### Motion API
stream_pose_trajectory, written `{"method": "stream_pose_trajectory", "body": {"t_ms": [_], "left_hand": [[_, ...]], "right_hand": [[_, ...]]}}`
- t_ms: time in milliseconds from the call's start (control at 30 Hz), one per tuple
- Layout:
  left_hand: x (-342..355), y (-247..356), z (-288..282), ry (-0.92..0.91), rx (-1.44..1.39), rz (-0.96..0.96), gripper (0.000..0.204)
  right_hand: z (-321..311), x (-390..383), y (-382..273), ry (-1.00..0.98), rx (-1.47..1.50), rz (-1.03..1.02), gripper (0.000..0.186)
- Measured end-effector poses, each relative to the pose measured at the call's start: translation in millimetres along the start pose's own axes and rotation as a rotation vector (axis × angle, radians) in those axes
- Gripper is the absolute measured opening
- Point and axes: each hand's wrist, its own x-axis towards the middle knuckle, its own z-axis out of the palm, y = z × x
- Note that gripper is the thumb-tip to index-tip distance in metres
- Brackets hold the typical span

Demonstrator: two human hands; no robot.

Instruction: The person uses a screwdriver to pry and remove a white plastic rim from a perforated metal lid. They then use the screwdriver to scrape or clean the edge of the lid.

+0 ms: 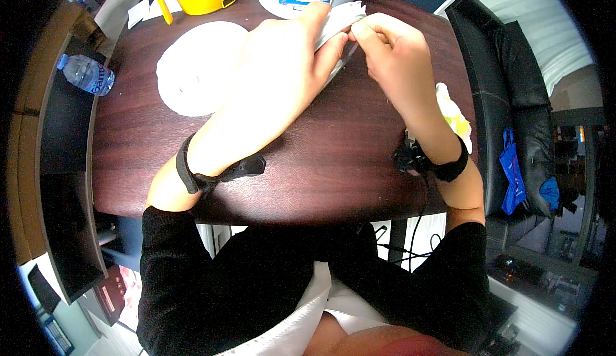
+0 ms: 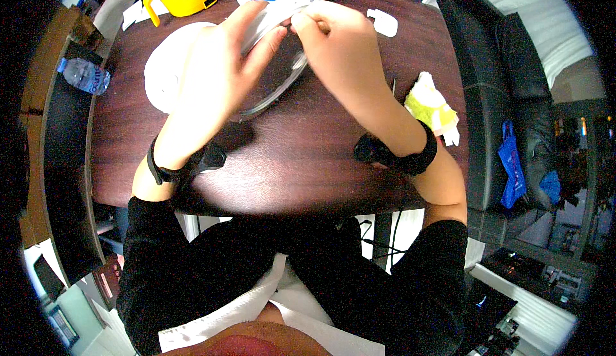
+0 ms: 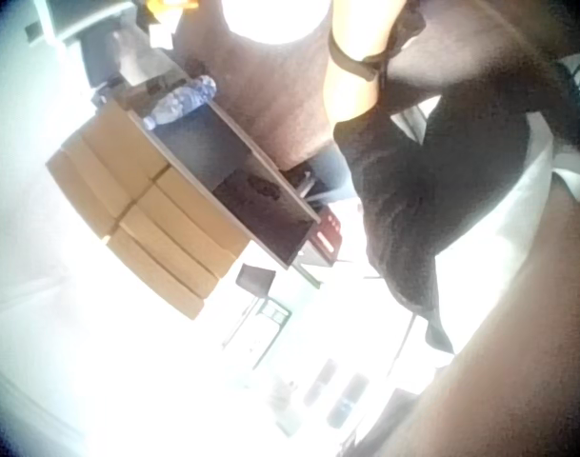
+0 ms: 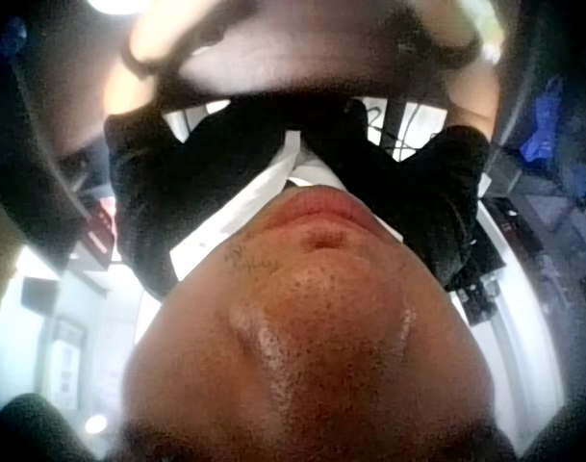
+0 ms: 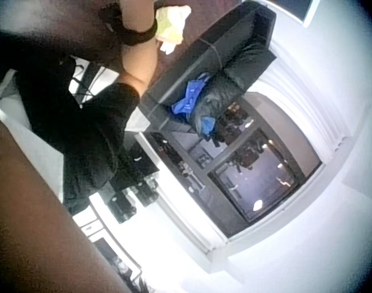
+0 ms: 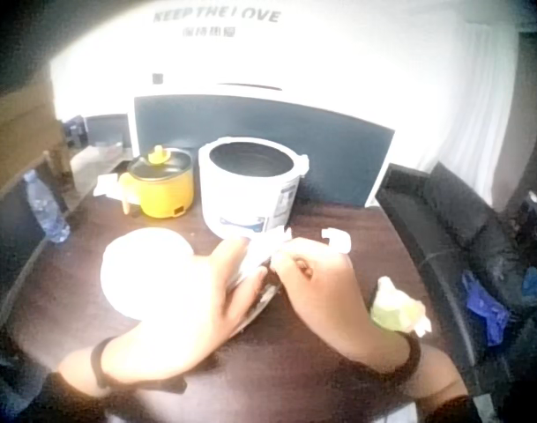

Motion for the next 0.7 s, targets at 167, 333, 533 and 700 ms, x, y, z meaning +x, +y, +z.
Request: {"method": "stream_pose_trajectory", "body": {"t_ms": [167,333,533,700], "left_hand": [[0.2,1.9,-0.4,0.003,0.013,-0.001,0.034],[-0.4,7.5,-4.7,-0.055,0.018,-0.006,0.024],[-2.9,8.4,-2.0,-0.032,0.056,0.029,0.023],[-2.4,9.9,-1.3,-0.056,0.046,0.003,0.023]], "right_hand": [[-22.8,5.6,-0.4,-0.436,1.080,0.590,0.018],[-13.7,-4.0,-5.9,-0.020,-0.278,-0.253,0.013],[-3.6,-4.7,-7.7,0.106,-0.432,-0.401,0.012],[-15.6,-0.5,-6.2,-0.293,0.882,0.441,0.019]]}}
